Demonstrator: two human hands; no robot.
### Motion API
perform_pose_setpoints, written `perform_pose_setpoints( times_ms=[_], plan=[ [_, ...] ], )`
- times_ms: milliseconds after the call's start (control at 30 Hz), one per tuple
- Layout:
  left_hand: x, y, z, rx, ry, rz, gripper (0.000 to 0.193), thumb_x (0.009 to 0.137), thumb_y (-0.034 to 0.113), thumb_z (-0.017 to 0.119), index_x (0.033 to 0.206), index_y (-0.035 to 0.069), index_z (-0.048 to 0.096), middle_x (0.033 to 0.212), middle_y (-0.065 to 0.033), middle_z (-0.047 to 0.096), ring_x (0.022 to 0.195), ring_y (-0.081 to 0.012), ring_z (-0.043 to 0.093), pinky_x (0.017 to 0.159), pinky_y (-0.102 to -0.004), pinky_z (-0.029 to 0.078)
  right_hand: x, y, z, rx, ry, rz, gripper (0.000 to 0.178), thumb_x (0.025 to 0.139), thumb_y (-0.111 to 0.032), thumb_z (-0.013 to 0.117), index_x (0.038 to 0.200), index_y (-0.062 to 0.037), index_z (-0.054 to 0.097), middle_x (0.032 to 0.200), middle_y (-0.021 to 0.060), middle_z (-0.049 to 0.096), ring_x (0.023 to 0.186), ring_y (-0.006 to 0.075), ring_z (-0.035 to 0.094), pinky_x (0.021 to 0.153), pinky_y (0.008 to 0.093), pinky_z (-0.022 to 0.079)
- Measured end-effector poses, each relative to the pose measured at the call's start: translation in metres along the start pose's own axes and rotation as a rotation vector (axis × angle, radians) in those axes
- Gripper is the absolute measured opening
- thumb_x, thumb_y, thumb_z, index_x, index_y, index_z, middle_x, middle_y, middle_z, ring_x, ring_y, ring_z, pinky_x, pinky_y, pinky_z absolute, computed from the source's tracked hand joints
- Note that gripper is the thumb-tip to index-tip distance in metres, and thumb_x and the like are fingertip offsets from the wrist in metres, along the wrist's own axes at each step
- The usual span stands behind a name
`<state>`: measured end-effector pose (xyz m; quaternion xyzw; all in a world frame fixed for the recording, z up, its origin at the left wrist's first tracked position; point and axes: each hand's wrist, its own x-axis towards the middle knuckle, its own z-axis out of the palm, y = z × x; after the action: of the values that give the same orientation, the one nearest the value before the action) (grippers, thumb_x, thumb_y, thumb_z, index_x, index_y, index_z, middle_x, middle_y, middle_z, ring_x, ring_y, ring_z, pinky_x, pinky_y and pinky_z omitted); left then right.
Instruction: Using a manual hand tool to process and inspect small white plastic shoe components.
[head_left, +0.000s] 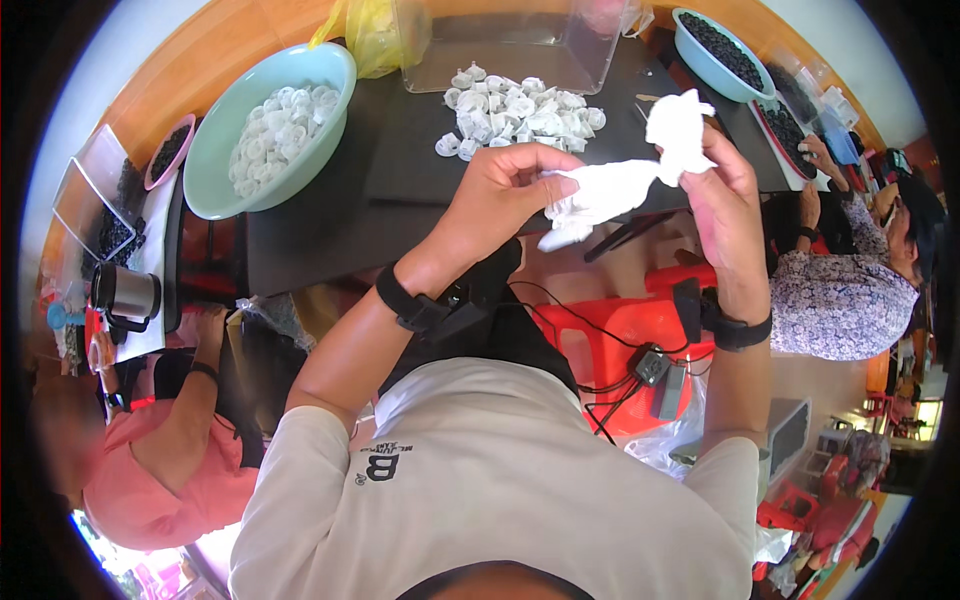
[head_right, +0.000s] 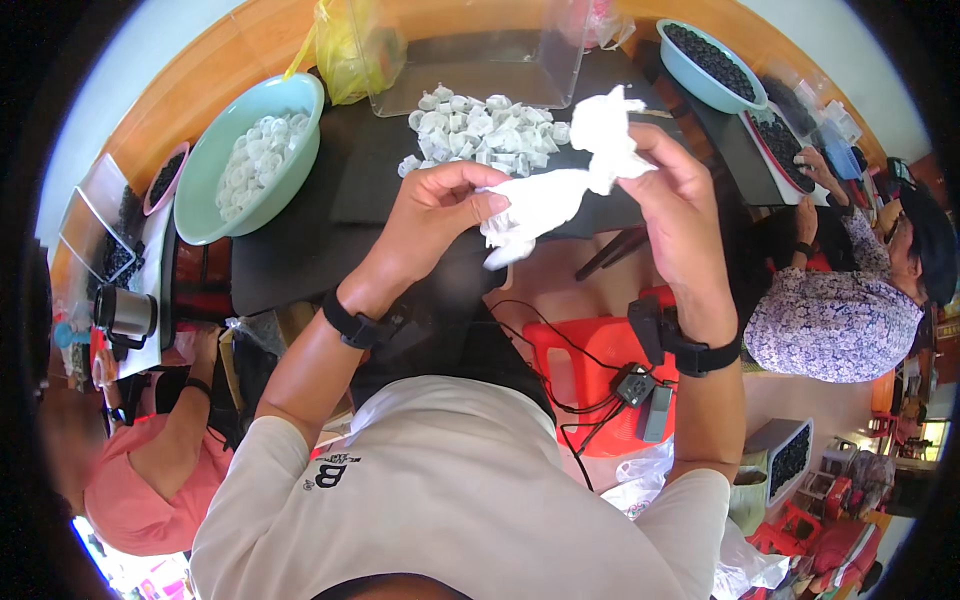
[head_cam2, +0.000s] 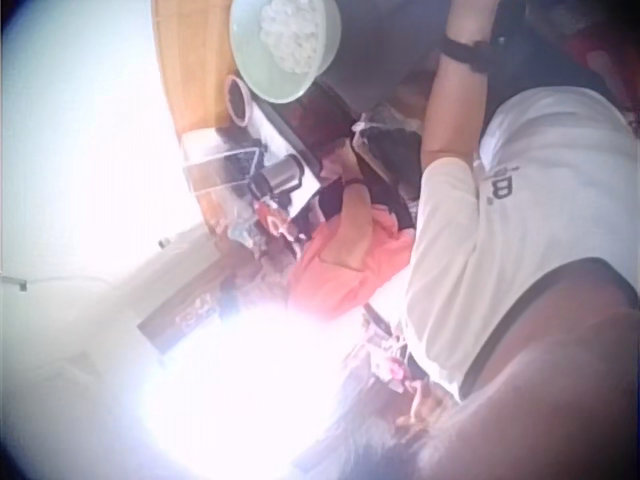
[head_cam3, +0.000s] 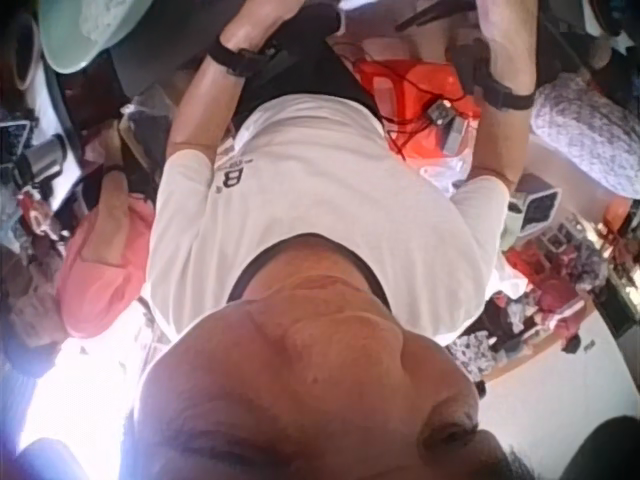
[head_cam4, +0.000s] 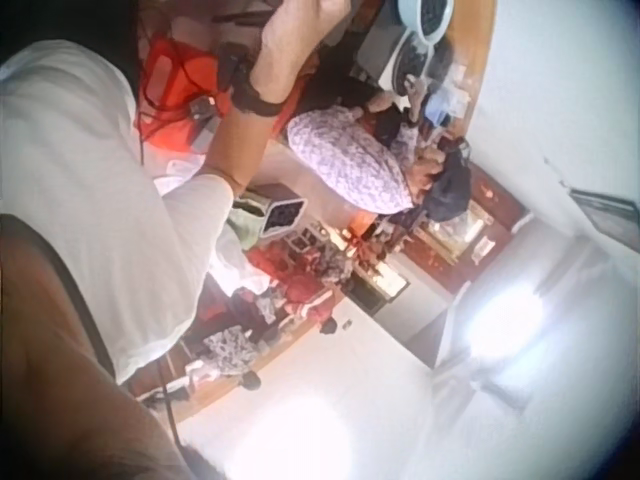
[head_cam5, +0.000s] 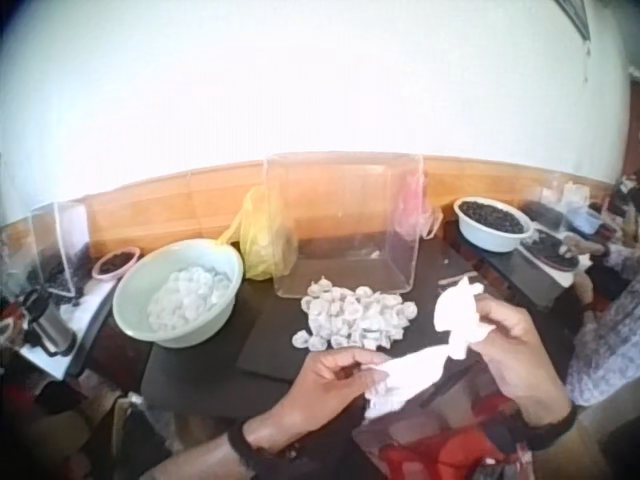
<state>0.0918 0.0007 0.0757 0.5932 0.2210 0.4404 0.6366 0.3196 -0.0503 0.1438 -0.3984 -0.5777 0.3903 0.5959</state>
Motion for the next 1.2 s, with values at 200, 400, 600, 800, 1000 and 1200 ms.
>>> perform_pose_setpoints(
  times_ms=[200, 400, 600, 800, 1000, 1200],
  plan=[
    [0.009, -0.005, 0.004, 0.247, 0.052, 0.119, 0.016, 0.091, 0.005, 0.066, 0.106, 0.0, 0.067, 0.095, -0.0017, 0.069, 0.085, -0.0057, 0.061, 0.074, -0.0216, 0.05, -0.029, -0.012, 0.02, -0.098, -0.215, 0.097, 0.026, 0.085, 0.003, 0.062, 0.111, 0.003, 0.062, 0.098, 0.005, 0.066, 0.089, 0.0105, 0.063, 0.073, 0.0251, 0.052],
    [0.01, 0.003, 0.011, -0.11, -0.001, -0.004, 0.022, 0.096, 0.009, 0.059, 0.116, 0.001, 0.06, 0.103, -0.0022, 0.066, 0.093, -0.0068, 0.06, 0.08, -0.0241, 0.05, -0.033, 0.025, 0.032, -0.157, -0.138, 0.129, 0.024, 0.086, 0.004, 0.059, 0.11, 0.0023, 0.062, 0.097, 0.0039, 0.066, 0.085, 0.0071, 0.06, 0.072, 0.0229, 0.049],
    [-0.005, 0.002, 0.017, 0.084, -0.115, 0.047, 0.047, 0.087, 0.007, 0.073, 0.13, 0.004, 0.055, 0.116, -0.0027, 0.062, 0.103, -0.0085, 0.058, 0.089, -0.0275, 0.05, -0.04, 0.028, 0.027, -0.258, -0.086, 0.18, 0.016, 0.088, 0.001, 0.06, 0.104, 0.0008, 0.065, 0.091, 0.003, 0.066, 0.074, 0.0067, 0.061, 0.063, 0.0217, 0.049],
    [-0.004, 0.001, 0.006, -0.183, -0.068, -0.006, 0.043, 0.09, 0.005, 0.068, 0.13, 0.004, 0.055, 0.118, -0.003, 0.064, 0.103, -0.0089, 0.06, 0.088, -0.0257, 0.049, -0.055, 0.023, 0.017, -0.305, -0.052, 0.195, 0.018, 0.089, -0.006, 0.066, 0.106, -0.0011, 0.067, 0.092, 0.0043, 0.065, 0.074, 0.0085, 0.06, 0.066, 0.023, 0.049],
    [-0.011, 0.011, 0.016, -0.156, -0.183, -0.019, 0.044, 0.088, -0.009, 0.051, 0.13, 0.003, 0.055, 0.12, -0.0022, 0.063, 0.108, -0.0098, 0.06, 0.091, -0.0256, 0.048, -0.047, 0.017, 0.03, -0.164, 0.007, 0.064, 0.09, 0.077, -0.013, 0.08, 0.151, -0.0066, 0.029, 0.137, 0.0109, 0.046, 0.12, 0.0191, 0.05, 0.101, 0.0338, 0.04],
    [-0.013, 0.016, 0.021, -0.058, -0.169, 0.123, 0.045, 0.089, -0.008, 0.051, 0.133, 0.003, 0.053, 0.127, -0.0039, 0.059, 0.113, -0.01, 0.058, 0.095, -0.0265, 0.047, -0.06, 0.029, 0.036, -0.08, -0.136, 0.211, 0.055, 0.088, -0.012, 0.071, 0.136, -0.0015, 0.048, 0.117, 0.003, 0.06, 0.105, 0.0106, 0.056, 0.09, 0.0286, 0.047]
  ],
)
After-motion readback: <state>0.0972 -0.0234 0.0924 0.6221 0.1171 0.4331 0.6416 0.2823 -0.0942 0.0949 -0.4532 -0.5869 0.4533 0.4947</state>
